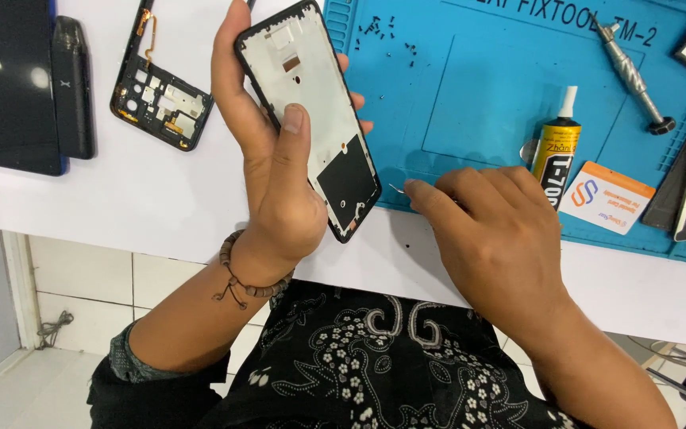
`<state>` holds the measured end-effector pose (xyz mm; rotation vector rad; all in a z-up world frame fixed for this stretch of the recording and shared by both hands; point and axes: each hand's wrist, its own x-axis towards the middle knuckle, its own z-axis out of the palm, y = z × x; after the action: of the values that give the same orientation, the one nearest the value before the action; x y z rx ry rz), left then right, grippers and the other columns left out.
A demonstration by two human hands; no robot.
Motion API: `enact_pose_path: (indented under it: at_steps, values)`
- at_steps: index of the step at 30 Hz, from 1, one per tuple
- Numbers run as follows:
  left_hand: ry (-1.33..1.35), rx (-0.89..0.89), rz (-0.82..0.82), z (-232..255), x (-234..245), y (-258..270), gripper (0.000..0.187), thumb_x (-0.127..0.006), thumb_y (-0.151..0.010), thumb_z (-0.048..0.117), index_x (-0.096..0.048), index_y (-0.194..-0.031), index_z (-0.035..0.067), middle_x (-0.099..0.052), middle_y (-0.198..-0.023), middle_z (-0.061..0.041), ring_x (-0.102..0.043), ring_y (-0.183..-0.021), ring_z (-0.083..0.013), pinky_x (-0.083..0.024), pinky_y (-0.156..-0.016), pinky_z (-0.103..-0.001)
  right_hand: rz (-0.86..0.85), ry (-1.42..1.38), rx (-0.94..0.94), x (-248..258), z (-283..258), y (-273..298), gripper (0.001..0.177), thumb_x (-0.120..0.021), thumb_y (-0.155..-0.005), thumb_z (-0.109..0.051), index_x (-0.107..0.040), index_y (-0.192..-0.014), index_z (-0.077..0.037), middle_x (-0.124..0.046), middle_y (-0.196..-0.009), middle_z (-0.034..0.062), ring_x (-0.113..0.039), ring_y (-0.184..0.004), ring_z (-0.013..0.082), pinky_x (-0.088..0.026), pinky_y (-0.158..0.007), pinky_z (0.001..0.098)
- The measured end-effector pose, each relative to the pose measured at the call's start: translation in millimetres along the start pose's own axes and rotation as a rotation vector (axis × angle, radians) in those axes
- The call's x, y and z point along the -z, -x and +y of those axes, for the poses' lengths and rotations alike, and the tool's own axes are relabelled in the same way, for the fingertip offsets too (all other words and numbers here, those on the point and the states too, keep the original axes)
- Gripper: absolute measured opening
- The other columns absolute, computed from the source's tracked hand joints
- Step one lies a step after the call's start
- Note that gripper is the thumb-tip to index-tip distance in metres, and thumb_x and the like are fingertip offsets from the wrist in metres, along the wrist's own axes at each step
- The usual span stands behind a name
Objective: Repairing a mobile phone by prying open the case, inspecting internal parts, and applying adhesive for reassembly.
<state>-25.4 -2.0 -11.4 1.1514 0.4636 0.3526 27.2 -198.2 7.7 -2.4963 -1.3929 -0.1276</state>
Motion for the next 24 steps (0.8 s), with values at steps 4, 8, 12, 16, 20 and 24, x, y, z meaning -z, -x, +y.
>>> enact_pose_path:
  at_steps: [4, 8, 12, 16, 20, 24]
  values:
    - [0.002, 0.017, 0.008, 1.3, -0.7, -1.4, 0.082, -0.058, -0.097, 0.047, -0.016, -0.165, 0.027, -0.066, -0.145, -0.019, -0.074, -0.111, -0.0219, -0.073, -0.091, -0.036, -0.027, -0.06, -0.006, -5.1, -4.3, 0.7, 0.027, -0.069, -0.098, 0.006, -0.074, -0.115, -0.013, -0.062, -0.086, 0.0038, -0.057, -0.068, 0.0255, -0.042, -0.053, 0.0387]
    - [0.017, 0.019, 0.009, 0.2, 0.1, 0.0, 0.08, -0.06, -0.097, 0.047, -0.018, -0.163, 0.027, -0.066, -0.141, -0.021, -0.073, -0.106, -0.023, -0.072, -0.088, -0.038, 0.002, -0.025, -0.004, -11.7, -6.0, 5.0, 0.026, -0.071, -0.095, 0.007, -0.075, -0.11, -0.014, -0.062, -0.087, 0.0041, -0.058, -0.068, 0.0238, -0.043, -0.052, 0.036]
    - [-0.04, -0.038, -0.008, -3.0, 1.9, 2.1, 0.072, -0.056, -0.103, 0.046, -0.02, -0.162, 0.027, -0.064, -0.142, -0.02, -0.073, -0.108, -0.0238, -0.072, -0.089, -0.038, 0.011, 0.002, -0.017, -12.4, -6.1, 7.5, 0.021, -0.077, -0.099, -0.001, -0.077, -0.112, -0.017, -0.062, -0.086, 0.0027, -0.057, -0.065, 0.0224, -0.041, -0.049, 0.0358]
    - [-0.072, -0.049, -0.012, -2.8, 2.6, 2.2, 0.071, -0.055, -0.105, 0.046, -0.019, -0.162, 0.026, -0.063, -0.144, -0.02, -0.073, -0.108, -0.0236, -0.073, -0.09, -0.038, 0.028, 0.014, -0.02, -12.3, -7.4, 6.4, 0.018, -0.08, -0.1, -0.003, -0.077, -0.109, -0.017, -0.062, -0.085, 0.0019, -0.055, -0.064, 0.021, -0.039, -0.048, 0.0348]
    - [-0.081, -0.046, -0.001, -2.6, 1.5, 1.4, 0.073, -0.055, -0.103, 0.047, -0.018, -0.162, 0.025, -0.061, -0.146, -0.019, -0.073, -0.112, -0.0236, -0.073, -0.09, -0.038, 0.02, 0.017, -0.02, -12.3, -7.4, 5.9, 0.019, -0.08, -0.099, -0.001, -0.077, -0.109, -0.018, -0.063, -0.085, 0.0016, -0.056, -0.064, 0.021, -0.038, -0.048, 0.0348]
    - [-0.088, -0.062, 0.01, -4.3, 1.2, 2.1, 0.073, -0.055, -0.103, 0.048, -0.019, -0.162, 0.025, -0.06, -0.146, -0.018, -0.073, -0.112, -0.024, -0.073, -0.088, -0.038, -0.009, 0.027, -0.019, -11.6, -7.9, 5.6, 0.023, -0.077, -0.098, 0.0, -0.077, -0.111, -0.019, -0.062, -0.085, 0.0028, -0.056, -0.063, 0.0221, -0.039, -0.047, 0.0359]
